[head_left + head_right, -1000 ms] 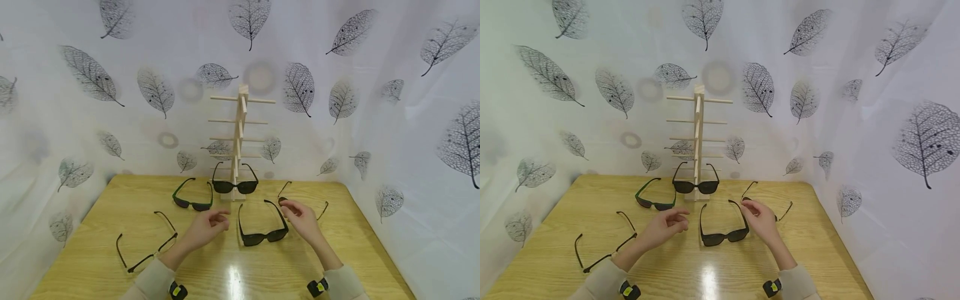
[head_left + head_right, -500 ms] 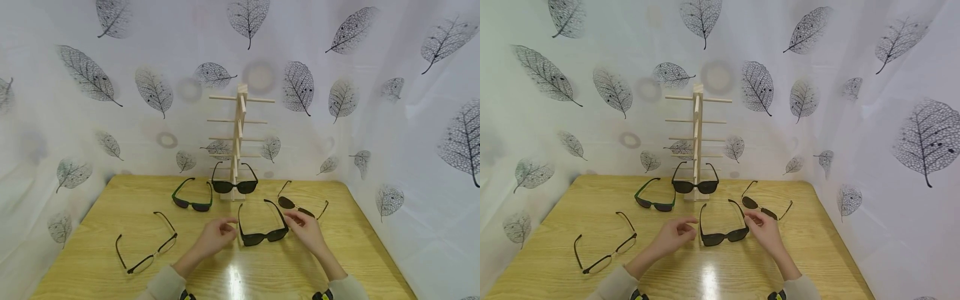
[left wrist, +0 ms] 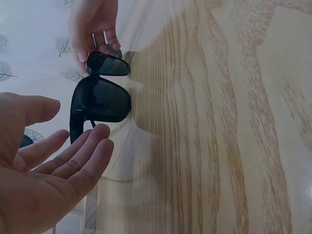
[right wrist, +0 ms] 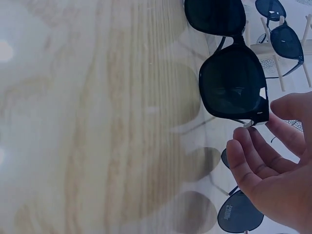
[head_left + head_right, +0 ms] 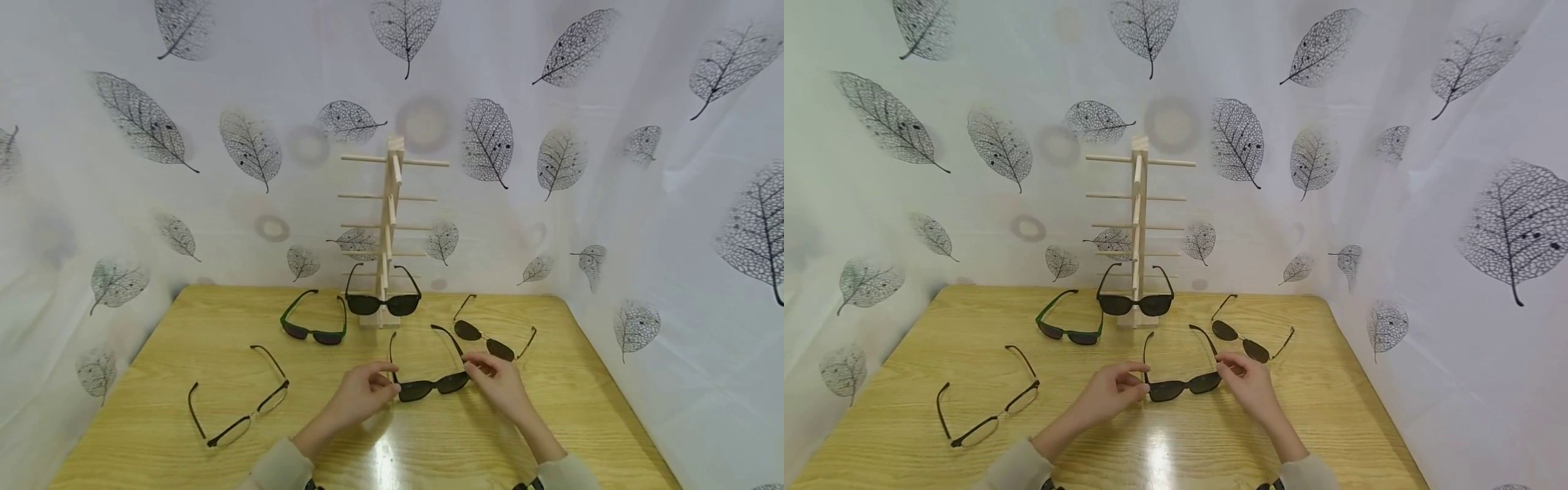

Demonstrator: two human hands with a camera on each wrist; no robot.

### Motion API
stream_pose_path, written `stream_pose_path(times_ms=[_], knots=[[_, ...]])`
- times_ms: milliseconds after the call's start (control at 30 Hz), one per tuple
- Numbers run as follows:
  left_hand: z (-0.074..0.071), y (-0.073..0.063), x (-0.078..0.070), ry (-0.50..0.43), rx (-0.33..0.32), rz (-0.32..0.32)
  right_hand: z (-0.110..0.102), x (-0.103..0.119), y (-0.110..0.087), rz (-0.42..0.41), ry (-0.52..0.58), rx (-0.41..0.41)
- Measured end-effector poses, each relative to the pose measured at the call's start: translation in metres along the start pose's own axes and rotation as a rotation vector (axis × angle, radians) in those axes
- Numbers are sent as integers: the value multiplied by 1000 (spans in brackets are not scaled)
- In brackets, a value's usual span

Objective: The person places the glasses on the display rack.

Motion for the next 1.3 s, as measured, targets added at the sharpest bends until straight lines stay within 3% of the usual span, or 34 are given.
stream_pose_path(times_ms=[300,533,1033,1300], knots=[[4,5,6,51,-14,-8,3,-4,-1,-55,12,2],[4,7,7,29,-33,-14,8,-11,1,47,98,25],[7,9,5,-4,-21,-1,3,-8,-2,120,121,-5],[7,13,-8,-41,-11,21,-13,5,-11,52,139,-60]])
Point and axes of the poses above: each hand's wrist, its own y-axis towards the middle knuckle, its own z-axis out of the palm, x = y × z, the point moved 5 cm from there along y, towards the middle knuckle, and after that the axes turned 5 degrees about x, right-handed, at the moved point
